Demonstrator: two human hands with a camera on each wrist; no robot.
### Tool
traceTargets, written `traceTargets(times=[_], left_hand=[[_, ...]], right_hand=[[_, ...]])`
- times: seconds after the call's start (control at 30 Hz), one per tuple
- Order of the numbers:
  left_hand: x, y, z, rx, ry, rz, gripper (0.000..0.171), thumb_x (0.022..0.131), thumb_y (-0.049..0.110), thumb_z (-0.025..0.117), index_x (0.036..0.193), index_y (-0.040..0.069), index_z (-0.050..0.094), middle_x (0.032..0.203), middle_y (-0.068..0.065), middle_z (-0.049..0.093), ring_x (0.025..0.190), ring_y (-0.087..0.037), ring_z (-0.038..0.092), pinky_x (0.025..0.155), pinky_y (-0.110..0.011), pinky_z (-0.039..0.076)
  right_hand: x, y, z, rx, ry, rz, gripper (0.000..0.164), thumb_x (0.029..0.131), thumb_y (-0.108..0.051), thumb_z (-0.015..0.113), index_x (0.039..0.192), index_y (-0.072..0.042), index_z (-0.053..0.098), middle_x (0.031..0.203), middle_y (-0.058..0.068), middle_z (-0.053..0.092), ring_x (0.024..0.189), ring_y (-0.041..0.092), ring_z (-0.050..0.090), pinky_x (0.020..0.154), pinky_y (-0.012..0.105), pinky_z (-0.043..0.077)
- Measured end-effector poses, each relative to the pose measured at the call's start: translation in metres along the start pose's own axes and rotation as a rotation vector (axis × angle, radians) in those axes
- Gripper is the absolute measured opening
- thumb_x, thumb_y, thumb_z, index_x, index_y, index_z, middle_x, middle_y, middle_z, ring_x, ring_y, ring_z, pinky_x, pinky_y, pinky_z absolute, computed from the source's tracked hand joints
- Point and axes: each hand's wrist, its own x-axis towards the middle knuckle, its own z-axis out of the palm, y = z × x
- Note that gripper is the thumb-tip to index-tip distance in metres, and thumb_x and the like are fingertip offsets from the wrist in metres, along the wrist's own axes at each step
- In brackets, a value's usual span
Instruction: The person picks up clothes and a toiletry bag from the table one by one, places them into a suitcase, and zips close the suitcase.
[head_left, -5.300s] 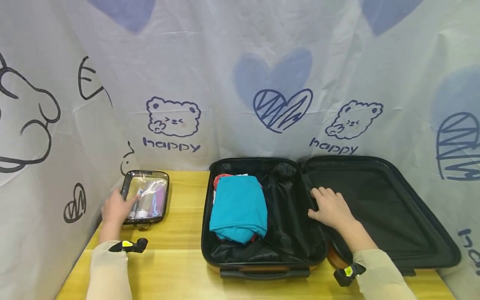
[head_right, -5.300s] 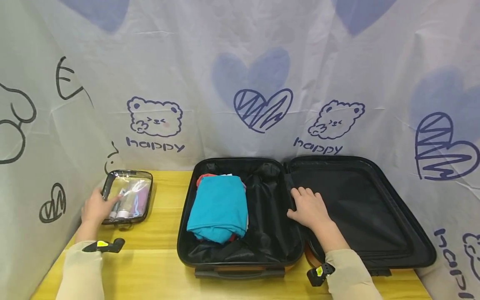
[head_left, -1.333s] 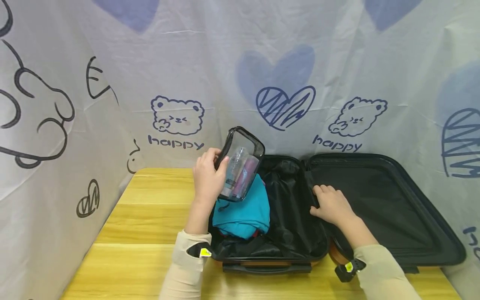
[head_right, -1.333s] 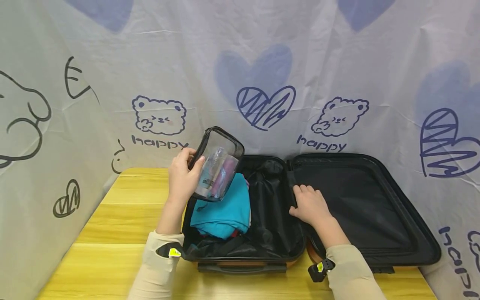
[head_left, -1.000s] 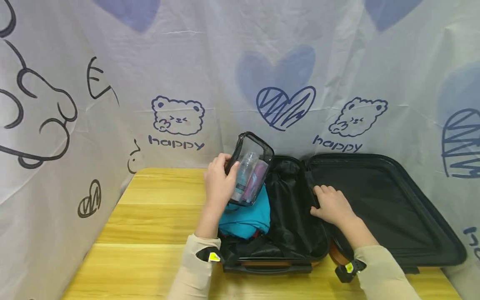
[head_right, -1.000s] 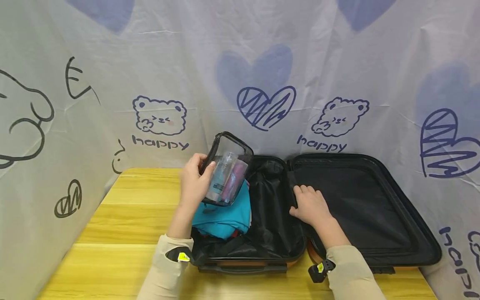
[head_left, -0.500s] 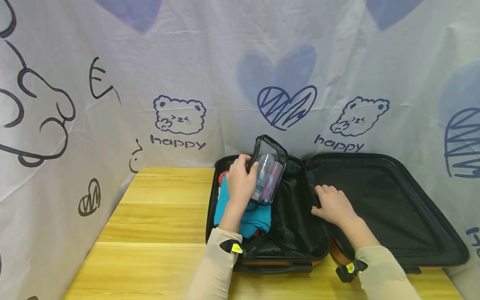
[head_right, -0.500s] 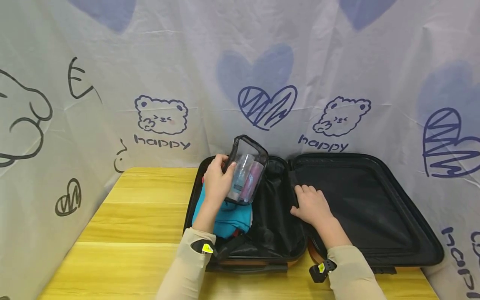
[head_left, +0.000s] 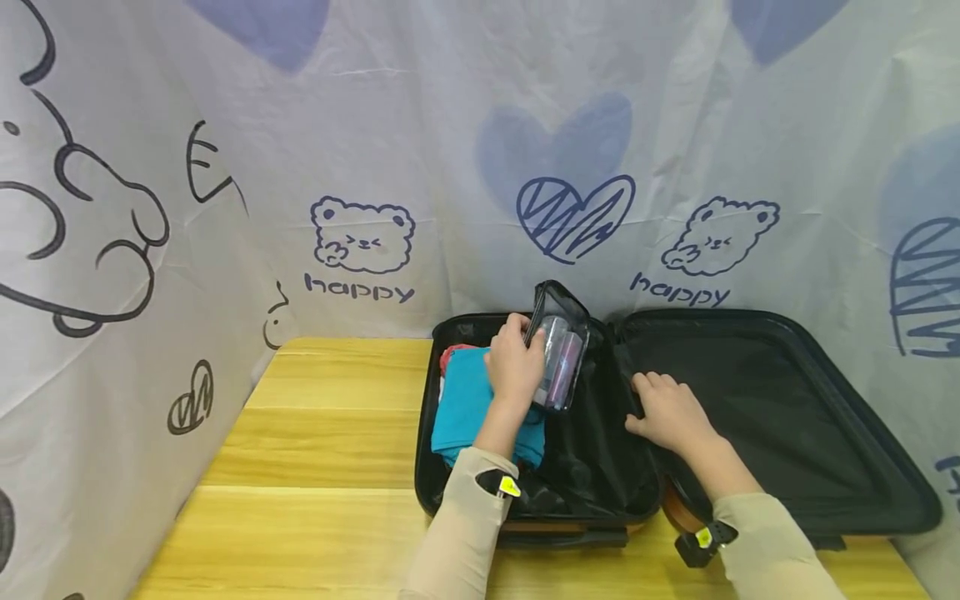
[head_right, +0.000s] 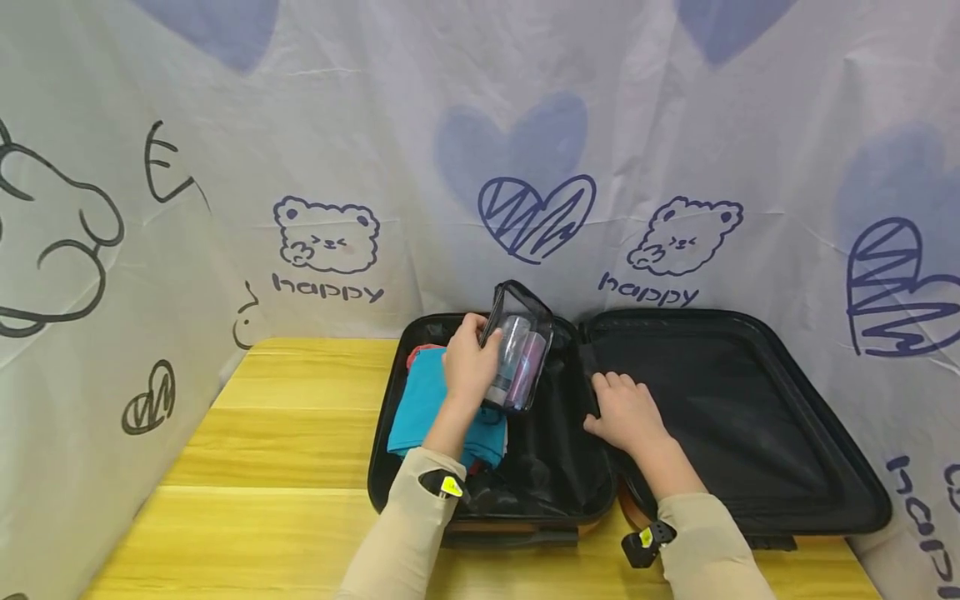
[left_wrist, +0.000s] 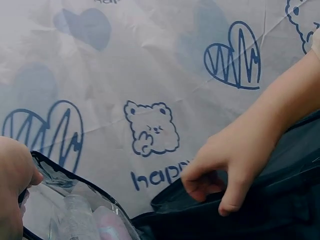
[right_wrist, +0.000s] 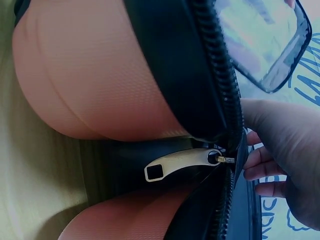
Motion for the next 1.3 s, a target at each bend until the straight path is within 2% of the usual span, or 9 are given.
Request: traceTargets(times=[0.27,0.53,0.67,0.73,0.83,0.97,1.1,1.2,1.3], left_hand=[[-0.005,-0.001,0.028,-0.067,-0.063,-0.058,0.018,0.095,0.026,0.062,0.107,0.013,0.061,0.097,-0.010,0.070,0.090,-0.030,0.064,0.078,-0.046,0.043],[-0.012,-0.013,0.038,-0.125,-0.116,-0.120,0.014,0.097,0.026,0.059,0.105,0.014,0.059,0.085,-0.008,0.064,0.076,-0.025,0.058,0.072,-0.038,0.040],[-0.013,-0.012,0.043,-0.164,-0.144,-0.152,0.013,0.097,0.026,0.059,0.103,0.014,0.057,0.082,-0.007,0.062,0.073,-0.024,0.055,0.070,-0.038,0.036],[-0.014,-0.012,0.046,-0.151,-0.162,-0.158,0.013,0.097,0.025,0.059,0.103,0.013,0.057,0.083,-0.008,0.063,0.076,-0.026,0.058,0.071,-0.040,0.036],[-0.017,-0.013,0.050,-0.040,-0.202,-0.137,0.020,0.097,0.026,0.059,0.111,0.012,0.059,0.094,-0.011,0.068,0.087,-0.031,0.062,0.076,-0.044,0.038],[-0.020,-0.017,0.056,0.239,-0.256,-0.088,0.035,0.098,0.032,0.058,0.124,0.009,0.057,0.110,-0.012,0.068,0.102,-0.034,0.059,0.081,-0.048,0.040],[-0.022,-0.024,0.060,0.472,-0.249,-0.042,0.038,0.097,0.036,0.058,0.122,0.007,0.057,0.113,-0.012,0.063,0.102,-0.031,0.052,0.084,-0.047,0.038],[-0.022,-0.028,0.061,0.550,-0.250,-0.021,0.042,0.097,0.040,0.057,0.121,0.005,0.056,0.118,-0.014,0.059,0.107,-0.031,0.048,0.091,-0.047,0.037],[-0.022,-0.030,0.064,0.570,-0.308,-0.026,0.059,0.097,0.045,0.055,0.136,0.002,0.046,0.138,-0.016,0.051,0.131,-0.032,0.042,0.109,-0.048,0.033]], right_hand=[[-0.001,0.001,0.002,0.003,0.027,-0.006,0.044,0.074,-0.028,0.078,0.102,-0.001,0.057,0.091,0.013,0.062,0.084,0.033,0.057,0.071,0.051,0.047],[0.000,-0.002,0.005,0.015,0.021,-0.006,0.042,0.075,-0.028,0.078,0.101,-0.002,0.058,0.092,0.013,0.062,0.085,0.033,0.057,0.071,0.051,0.047],[0.000,-0.001,0.003,0.011,0.030,-0.003,0.043,0.074,-0.028,0.078,0.102,-0.002,0.058,0.093,0.014,0.063,0.086,0.033,0.057,0.071,0.051,0.047],[0.000,0.000,0.002,0.011,0.030,-0.003,0.043,0.074,-0.028,0.078,0.102,-0.002,0.057,0.093,0.014,0.063,0.085,0.033,0.057,0.071,0.051,0.046],[0.000,0.000,0.001,0.011,0.030,-0.001,0.043,0.074,-0.028,0.078,0.101,-0.002,0.057,0.092,0.013,0.062,0.085,0.033,0.057,0.070,0.051,0.046],[-0.001,0.001,0.002,0.011,0.039,0.002,0.042,0.074,-0.028,0.078,0.099,-0.003,0.056,0.089,0.012,0.061,0.083,0.032,0.057,0.069,0.050,0.046],[-0.002,0.000,0.003,0.016,0.044,0.003,0.040,0.073,-0.027,0.078,0.097,-0.004,0.055,0.087,0.011,0.059,0.081,0.031,0.055,0.068,0.048,0.045],[-0.002,0.000,0.002,0.022,0.042,0.003,0.039,0.073,-0.027,0.078,0.096,-0.004,0.055,0.087,0.010,0.059,0.081,0.031,0.055,0.068,0.048,0.044],[-0.002,0.000,0.001,0.025,0.040,0.009,0.039,0.074,-0.026,0.078,0.097,-0.004,0.055,0.087,0.010,0.059,0.081,0.031,0.055,0.069,0.048,0.045]])
